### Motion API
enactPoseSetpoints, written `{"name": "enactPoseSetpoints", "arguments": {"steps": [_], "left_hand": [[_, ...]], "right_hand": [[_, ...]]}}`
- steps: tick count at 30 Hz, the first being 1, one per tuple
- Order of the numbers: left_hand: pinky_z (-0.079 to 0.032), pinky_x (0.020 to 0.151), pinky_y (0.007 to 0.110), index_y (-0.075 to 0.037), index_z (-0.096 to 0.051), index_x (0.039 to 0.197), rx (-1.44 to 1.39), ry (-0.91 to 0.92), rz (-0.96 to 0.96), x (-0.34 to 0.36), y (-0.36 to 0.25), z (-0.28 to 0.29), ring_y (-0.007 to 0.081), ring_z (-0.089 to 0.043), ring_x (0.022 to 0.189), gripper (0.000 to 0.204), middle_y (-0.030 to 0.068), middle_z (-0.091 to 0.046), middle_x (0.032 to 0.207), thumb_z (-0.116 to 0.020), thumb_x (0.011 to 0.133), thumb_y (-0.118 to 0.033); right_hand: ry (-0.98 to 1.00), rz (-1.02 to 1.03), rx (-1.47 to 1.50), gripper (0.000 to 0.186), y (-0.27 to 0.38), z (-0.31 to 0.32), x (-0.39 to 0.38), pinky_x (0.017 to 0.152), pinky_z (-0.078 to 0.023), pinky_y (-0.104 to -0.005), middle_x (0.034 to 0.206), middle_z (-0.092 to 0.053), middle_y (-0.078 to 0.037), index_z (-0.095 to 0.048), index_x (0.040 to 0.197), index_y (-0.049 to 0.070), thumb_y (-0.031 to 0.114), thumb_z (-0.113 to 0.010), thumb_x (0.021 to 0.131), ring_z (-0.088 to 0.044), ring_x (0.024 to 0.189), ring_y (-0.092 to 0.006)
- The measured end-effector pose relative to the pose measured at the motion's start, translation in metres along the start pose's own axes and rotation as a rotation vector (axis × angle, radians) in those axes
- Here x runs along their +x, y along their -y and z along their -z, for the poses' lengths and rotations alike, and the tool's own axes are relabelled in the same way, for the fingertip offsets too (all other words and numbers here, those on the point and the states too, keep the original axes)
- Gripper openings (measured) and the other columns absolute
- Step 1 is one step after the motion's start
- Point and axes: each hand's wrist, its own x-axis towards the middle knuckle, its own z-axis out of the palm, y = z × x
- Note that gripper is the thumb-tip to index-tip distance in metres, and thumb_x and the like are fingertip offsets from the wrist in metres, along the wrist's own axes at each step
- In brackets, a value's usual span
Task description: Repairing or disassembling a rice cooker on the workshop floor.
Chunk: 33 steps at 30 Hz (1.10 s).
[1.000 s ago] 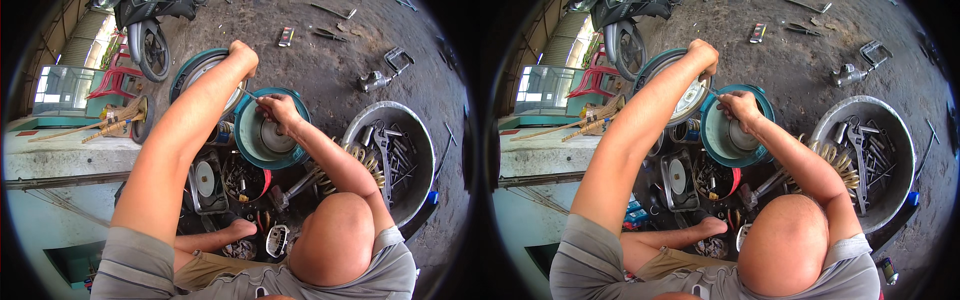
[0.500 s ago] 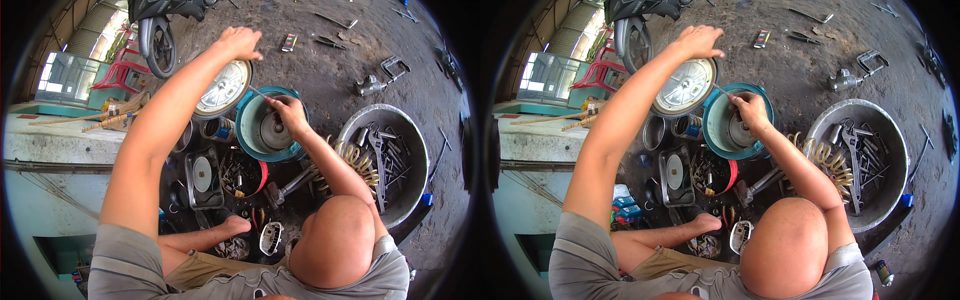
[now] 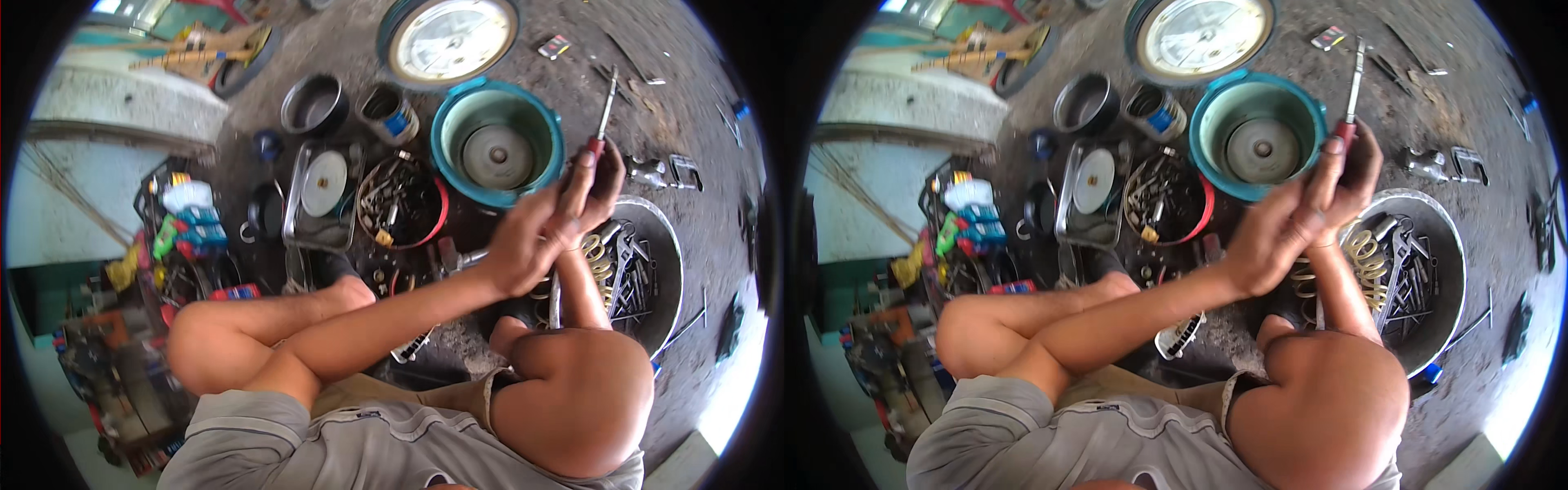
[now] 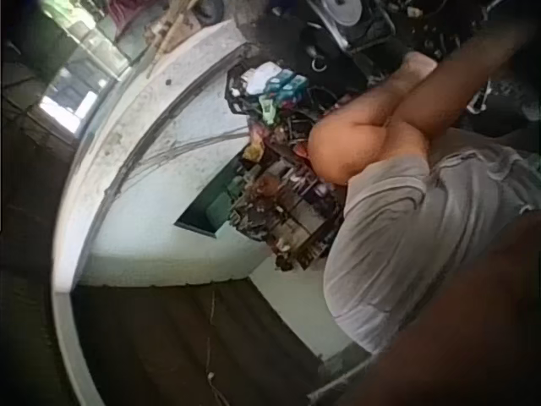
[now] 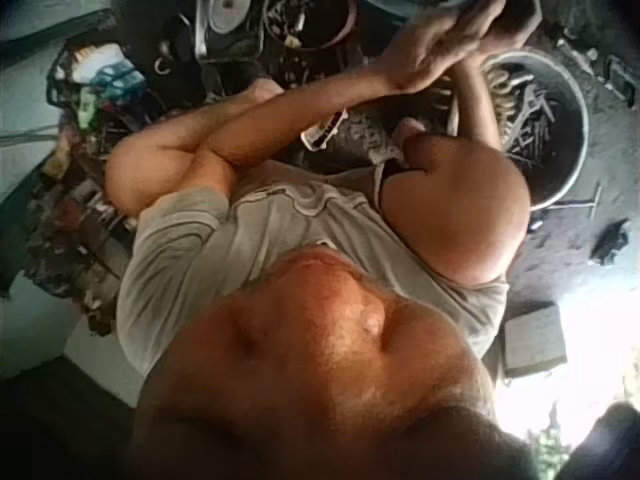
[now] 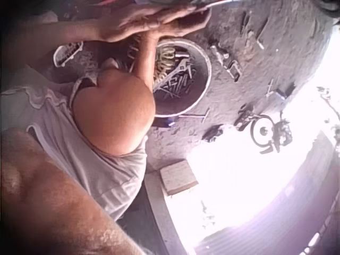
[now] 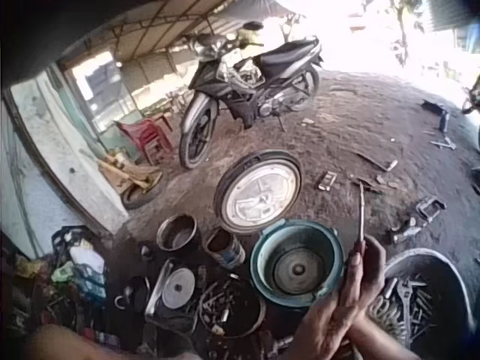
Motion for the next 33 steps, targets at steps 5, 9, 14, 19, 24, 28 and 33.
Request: {"name": "enactPoseSetpoints", "arguments": {"steps": [5, 9, 14, 19, 24, 28, 33], "left_hand": [[-0.048, 0.105, 0.047, 0.004, -0.051, 0.140, -0.082, 0.053, 0.104, -0.046, 0.021, -0.021, 0.0435, -0.057, 0.125, 0.054, 0.0255, -0.056, 0.131, -0.067, 0.104, -0.034], [-0.060, 0.081, 0.043, -0.006, -0.067, 0.114, 0.273, 0.459, -0.041, -0.053, 0.049, 0.041, 0.0344, -0.071, 0.103, 0.032, 0.0142, -0.068, 0.115, -0.073, 0.097, -0.032], [-0.062, 0.078, 0.046, -0.014, -0.074, 0.107, 0.569, 0.536, -0.355, -0.043, 0.158, 0.200, 0.0315, -0.075, 0.092, 0.022, 0.0089, -0.076, 0.104, -0.069, 0.094, -0.032], [-0.063, 0.074, 0.041, -0.009, -0.074, 0.099, 0.888, 0.543, -0.274, -0.036, 0.205, 0.305, 0.0287, -0.075, 0.086, 0.011, 0.0061, -0.069, 0.091, -0.074, 0.092, -0.018], [-0.062, 0.079, 0.042, -0.012, -0.076, 0.086, 0.823, 0.693, -0.143, -0.063, 0.245, 0.275, 0.0258, -0.073, 0.093, 0.011, 0.0035, -0.067, 0.092, -0.075, 0.091, -0.022], [-0.059, 0.076, 0.040, -0.012, -0.071, 0.077, 0.870, 0.648, -0.216, -0.083, 0.263, 0.253, 0.0246, -0.068, 0.097, 0.015, 0.0047, -0.065, 0.090, -0.066, 0.089, -0.020], [-0.058, 0.075, 0.039, -0.010, -0.068, 0.071, 1.028, 0.539, -0.207, -0.098, 0.266, 0.239, 0.0238, -0.066, 0.097, 0.014, 0.0055, -0.064, 0.088, -0.065, 0.083, -0.016]], "right_hand": [[0.108, -0.072, -0.075, 0.032, -0.028, 0.059, -0.031, 0.082, -0.050, -0.0250, 0.108, -0.070, -0.006, -0.063, 0.133, -0.005, 0.011, -0.063, 0.106, -0.061, 0.091, -0.0115], [0.413, -0.015, -0.356, 0.039, -0.023, 0.100, -0.049, 0.097, -0.053, -0.0299, 0.120, -0.072, -0.012, -0.061, 0.138, -0.008, 0.014, -0.064, 0.106, -0.067, 0.106, -0.0198], [0.608, -0.163, -0.567, 0.039, 0.016, 0.139, -0.004, 0.088, -0.053, -0.0241, 0.120, -0.073, -0.009, -0.062, 0.140, -0.005, 0.011, -0.067, 0.105, -0.066, 0.101, -0.0112], [0.796, -0.354, -0.660, 0.040, 0.057, 0.139, 0.029, 0.070, -0.044, -0.0206, 0.104, -0.069, -0.003, -0.064, 0.135, -0.005, 0.020, -0.068, 0.104, -0.055, 0.081, -0.0049], [1.005, -0.644, -0.608, 0.032, 0.046, 0.097, -0.010, 0.070, -0.047, -0.0221, 0.098, -0.067, 0.000, -0.066, 0.130, -0.004, 0.014, -0.068, 0.102, -0.057, 0.082, -0.0057], [0.969, -0.823, -0.466, 0.033, 0.007, 0.092, -0.052, 0.073, -0.050, -0.0227, 0.102, -0.071, -0.002, -0.068, 0.128, -0.003, 0.012, -0.072, 0.099, -0.061, 0.085, -0.0065], [1.008, -0.908, -0.510, 0.039, -0.002, 0.077, -0.069, 0.090, -0.053, -0.0287, 0.115, -0.075, -0.009, -0.065, 0.132, -0.005, 0.014, -0.072, 0.099, -0.065, 0.100, -0.0106]]}}
